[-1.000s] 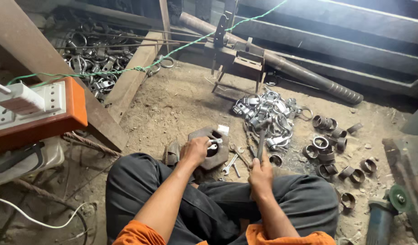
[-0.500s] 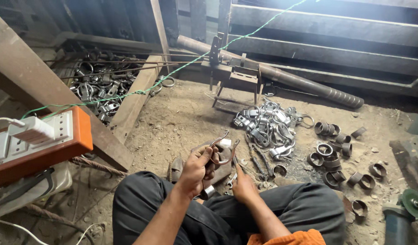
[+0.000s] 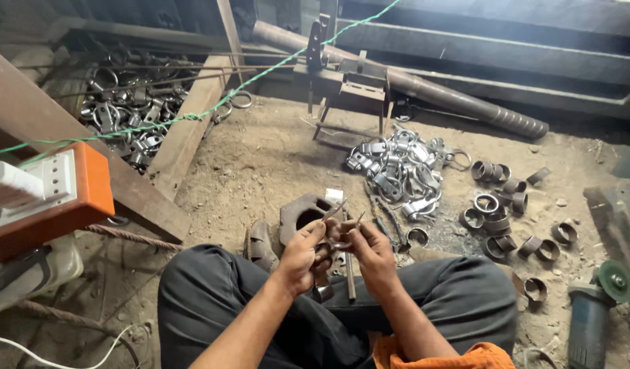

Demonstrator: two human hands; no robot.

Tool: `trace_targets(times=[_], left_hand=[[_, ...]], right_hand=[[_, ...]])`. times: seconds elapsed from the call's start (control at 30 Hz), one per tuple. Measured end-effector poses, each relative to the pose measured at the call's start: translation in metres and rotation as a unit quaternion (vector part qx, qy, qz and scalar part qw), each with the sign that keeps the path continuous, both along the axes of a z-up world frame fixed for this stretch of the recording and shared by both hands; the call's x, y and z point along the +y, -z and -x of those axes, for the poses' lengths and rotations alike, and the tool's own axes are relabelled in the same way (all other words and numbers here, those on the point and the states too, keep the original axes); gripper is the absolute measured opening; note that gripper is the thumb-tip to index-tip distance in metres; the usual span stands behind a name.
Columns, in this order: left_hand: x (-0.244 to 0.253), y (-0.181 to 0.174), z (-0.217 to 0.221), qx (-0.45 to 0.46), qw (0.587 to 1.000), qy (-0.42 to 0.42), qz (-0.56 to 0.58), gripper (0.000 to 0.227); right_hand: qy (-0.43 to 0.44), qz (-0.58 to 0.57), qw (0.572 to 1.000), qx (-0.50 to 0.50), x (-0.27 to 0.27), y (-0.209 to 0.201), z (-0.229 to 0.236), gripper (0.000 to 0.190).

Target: The person sits on the floor and uses a wrench to tighten a bolt on a metal shackle. They repeatedly adjust the shackle and wrench, then place the finished piece aside and pick up another shackle to repeat the process.

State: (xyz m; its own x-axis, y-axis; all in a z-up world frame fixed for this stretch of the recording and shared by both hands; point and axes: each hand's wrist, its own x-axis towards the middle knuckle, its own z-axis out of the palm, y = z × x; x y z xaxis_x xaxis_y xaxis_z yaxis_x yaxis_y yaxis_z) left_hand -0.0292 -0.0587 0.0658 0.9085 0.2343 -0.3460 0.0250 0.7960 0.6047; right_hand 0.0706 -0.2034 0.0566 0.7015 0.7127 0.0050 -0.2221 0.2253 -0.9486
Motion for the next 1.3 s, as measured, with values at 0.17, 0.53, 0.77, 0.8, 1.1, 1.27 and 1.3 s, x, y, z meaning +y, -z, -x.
trace_targets(times=[0.17,0.53,0.77,0.8,1.1,1.27,1.3], left_hand=[[0.03,0.016,-0.012,0.048,0.987,-0.148,0.036,0.025],[0.064,0.018,-0.013,-0.136,0.949,-0.235,0.162,0.033],[0.06,0.02,-0.016,-0.125,0.947,-0.243,0.17,0.033],[0.059,0.019,-0.016,-0.126,0.946,-0.248,0.168,0.032],[0.042,-0.006,-0.01,-0.188,0.94,-0.216,0.183,0.049],[0.027,-0.03,-0.006,-0.086,0.961,-0.233,0.125,0.059],[0.022,-0.028,-0.005,-0.078,0.965,-0.227,0.107,0.059]], right_hand=[[0.092,0.049,0.992,-0.075,0.0,0.018,-0.027,0.029],[-0.102,0.183,0.977,-0.028,0.016,0.002,0.014,0.034],[-0.044,0.134,0.989,-0.033,0.029,0.015,0.025,0.042],[-0.042,0.133,0.989,-0.053,0.028,0.014,0.025,0.044],[0.003,0.092,0.987,-0.132,0.018,0.003,0.031,0.046],[0.134,0.151,0.905,-0.374,0.007,-0.014,0.028,0.05],[0.149,0.161,0.9,-0.378,0.005,-0.017,0.027,0.051]])
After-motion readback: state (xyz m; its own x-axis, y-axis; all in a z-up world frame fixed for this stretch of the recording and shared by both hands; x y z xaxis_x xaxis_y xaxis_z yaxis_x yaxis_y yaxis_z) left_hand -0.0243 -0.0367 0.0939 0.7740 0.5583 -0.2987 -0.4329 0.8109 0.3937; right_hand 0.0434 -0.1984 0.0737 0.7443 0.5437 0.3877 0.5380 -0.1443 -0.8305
